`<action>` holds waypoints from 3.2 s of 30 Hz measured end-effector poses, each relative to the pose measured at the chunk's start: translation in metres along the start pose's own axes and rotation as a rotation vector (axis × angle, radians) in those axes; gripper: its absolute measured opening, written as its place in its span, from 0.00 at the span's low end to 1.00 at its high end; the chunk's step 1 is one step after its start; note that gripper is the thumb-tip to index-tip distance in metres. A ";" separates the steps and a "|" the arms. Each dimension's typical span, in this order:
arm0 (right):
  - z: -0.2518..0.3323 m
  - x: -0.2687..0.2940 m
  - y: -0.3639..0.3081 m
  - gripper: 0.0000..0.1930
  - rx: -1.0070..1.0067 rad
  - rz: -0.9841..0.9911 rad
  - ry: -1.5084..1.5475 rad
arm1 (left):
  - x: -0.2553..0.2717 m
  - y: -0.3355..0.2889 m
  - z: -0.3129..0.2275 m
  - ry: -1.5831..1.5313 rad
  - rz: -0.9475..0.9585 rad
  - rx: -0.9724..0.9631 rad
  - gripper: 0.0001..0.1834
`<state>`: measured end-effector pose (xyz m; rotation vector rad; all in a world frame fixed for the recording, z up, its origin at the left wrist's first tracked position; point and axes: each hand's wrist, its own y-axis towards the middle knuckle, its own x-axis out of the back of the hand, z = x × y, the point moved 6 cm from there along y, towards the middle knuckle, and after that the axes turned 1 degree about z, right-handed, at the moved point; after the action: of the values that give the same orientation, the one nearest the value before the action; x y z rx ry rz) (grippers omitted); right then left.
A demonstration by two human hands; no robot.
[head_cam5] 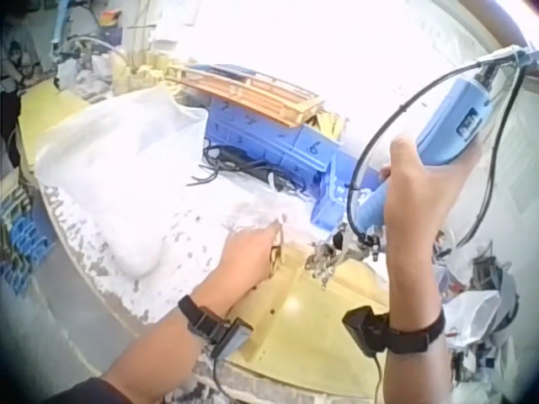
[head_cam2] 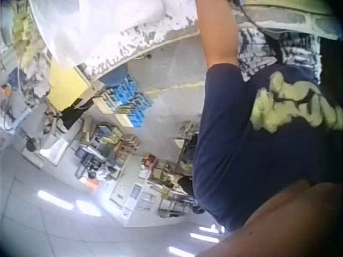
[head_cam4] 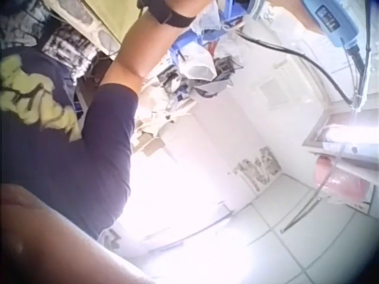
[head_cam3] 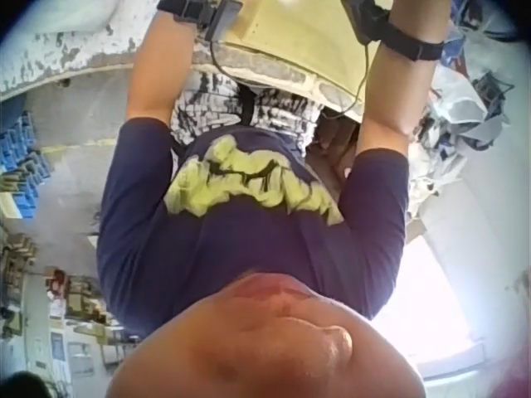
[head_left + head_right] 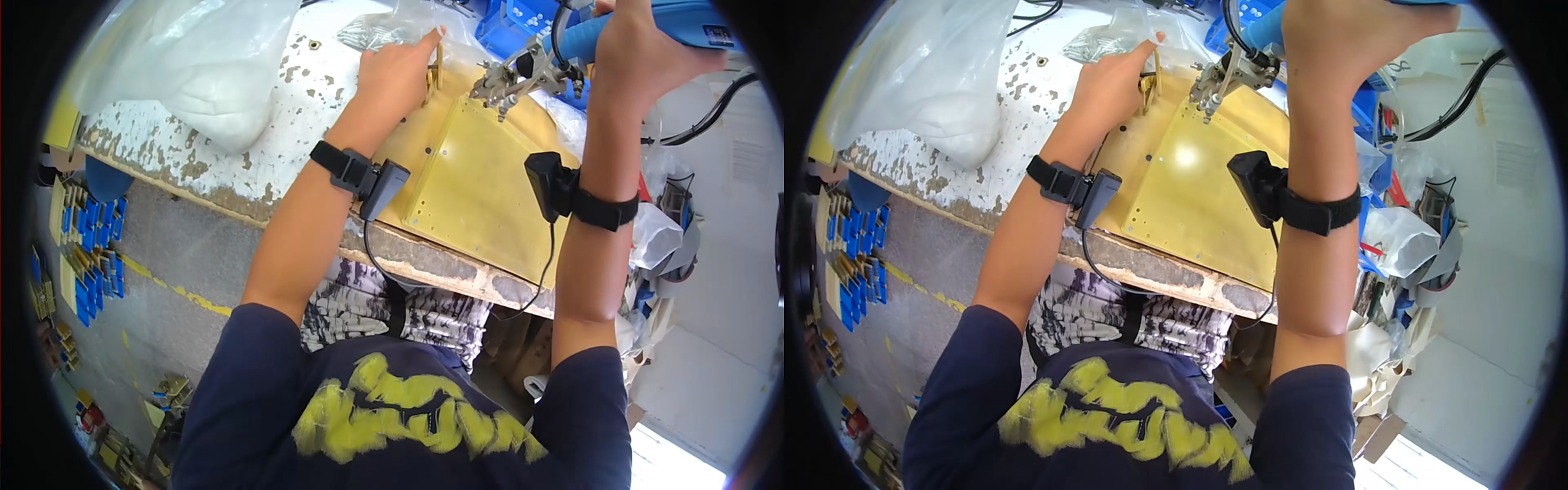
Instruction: The recorder is assembling yellow metal plates by aligning them and using a pneumatic riveting gun to secure components.
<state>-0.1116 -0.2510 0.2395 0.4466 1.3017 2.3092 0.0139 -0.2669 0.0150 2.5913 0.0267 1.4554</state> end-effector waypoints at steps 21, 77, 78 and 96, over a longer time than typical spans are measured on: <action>-0.015 0.342 0.109 0.39 -0.139 -0.056 -0.121 | 0.035 -0.047 0.015 -0.303 -0.095 -0.190 0.33; -0.013 0.298 -0.209 0.34 -0.199 0.516 -0.586 | 0.112 -0.218 -0.185 -1.375 -0.225 -0.347 0.22; -0.014 0.300 -0.204 0.32 -0.224 0.464 -0.556 | 0.117 -0.219 -0.190 -1.444 -0.208 -0.392 0.22; 0.043 0.257 -0.201 0.22 -1.107 0.226 0.617 | -0.005 -0.272 -0.079 -1.826 -0.060 0.343 0.42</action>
<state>-0.2633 0.0068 0.1033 -0.5438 -0.0218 3.0135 -0.0379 0.0118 0.0090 2.9893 0.1091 -1.2901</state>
